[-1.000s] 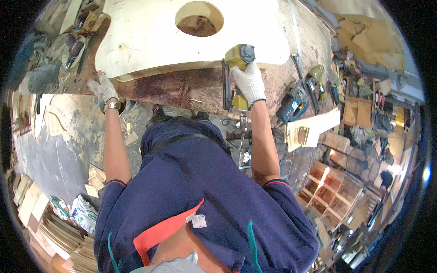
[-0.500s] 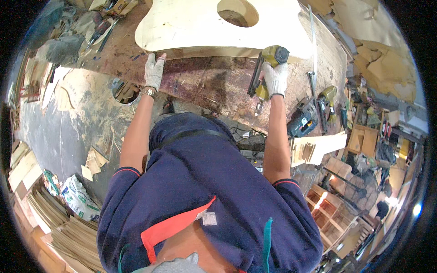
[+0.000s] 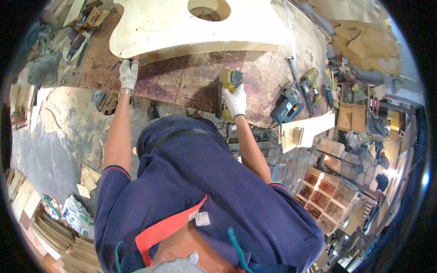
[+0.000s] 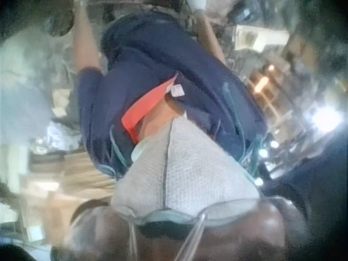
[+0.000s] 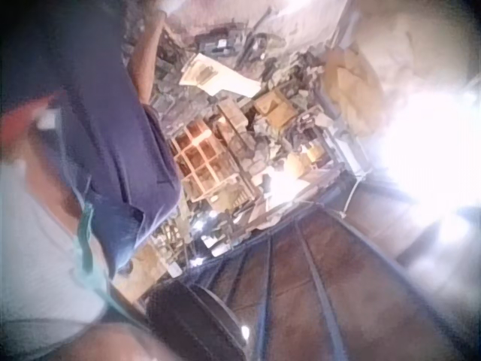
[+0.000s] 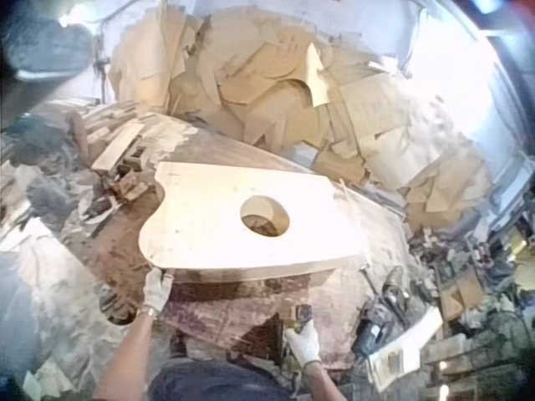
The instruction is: The person uses a pneumatic nail gun to attach a thin wooden strip along the edge of a large curved wooden panel with a central hole. They repeatedly reposition the panel and fire nails along the perimeter. Later, they move to a chop saw, place a small wooden piece on the table, and adjust the blade guard.
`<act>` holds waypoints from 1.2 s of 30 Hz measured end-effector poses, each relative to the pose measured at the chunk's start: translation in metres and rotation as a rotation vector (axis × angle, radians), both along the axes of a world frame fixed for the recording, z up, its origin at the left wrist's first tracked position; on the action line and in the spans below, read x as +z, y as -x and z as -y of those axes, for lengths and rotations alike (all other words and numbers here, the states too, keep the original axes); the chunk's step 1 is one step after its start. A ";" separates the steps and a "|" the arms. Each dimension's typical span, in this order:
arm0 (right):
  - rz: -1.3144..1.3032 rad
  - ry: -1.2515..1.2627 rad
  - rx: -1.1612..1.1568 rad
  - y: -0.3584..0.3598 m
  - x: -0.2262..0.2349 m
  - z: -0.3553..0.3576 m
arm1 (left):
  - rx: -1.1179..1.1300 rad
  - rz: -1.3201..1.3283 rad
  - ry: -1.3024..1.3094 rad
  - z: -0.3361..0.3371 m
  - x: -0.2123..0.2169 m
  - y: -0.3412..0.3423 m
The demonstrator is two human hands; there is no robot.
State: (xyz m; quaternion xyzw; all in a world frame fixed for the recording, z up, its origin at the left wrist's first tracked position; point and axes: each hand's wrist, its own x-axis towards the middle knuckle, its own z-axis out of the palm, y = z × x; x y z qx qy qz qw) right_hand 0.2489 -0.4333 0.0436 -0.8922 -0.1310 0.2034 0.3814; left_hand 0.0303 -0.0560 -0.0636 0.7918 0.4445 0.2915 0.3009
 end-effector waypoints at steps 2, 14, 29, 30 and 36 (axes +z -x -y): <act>0.034 0.055 0.024 -0.003 -0.008 0.008 | -0.011 0.030 0.006 0.002 0.004 -0.004; -0.023 0.106 0.267 -0.055 0.148 -0.059 | -0.002 0.076 0.026 0.051 0.007 0.003; -0.104 -0.018 0.486 -0.061 0.162 -0.121 | -0.025 0.028 0.209 0.043 0.023 0.004; -0.100 0.003 0.487 -0.062 0.162 -0.122 | -0.021 0.014 0.207 0.042 0.022 0.004; -0.062 0.035 0.506 -0.058 0.163 -0.125 | -0.029 -0.010 0.230 0.041 0.020 0.003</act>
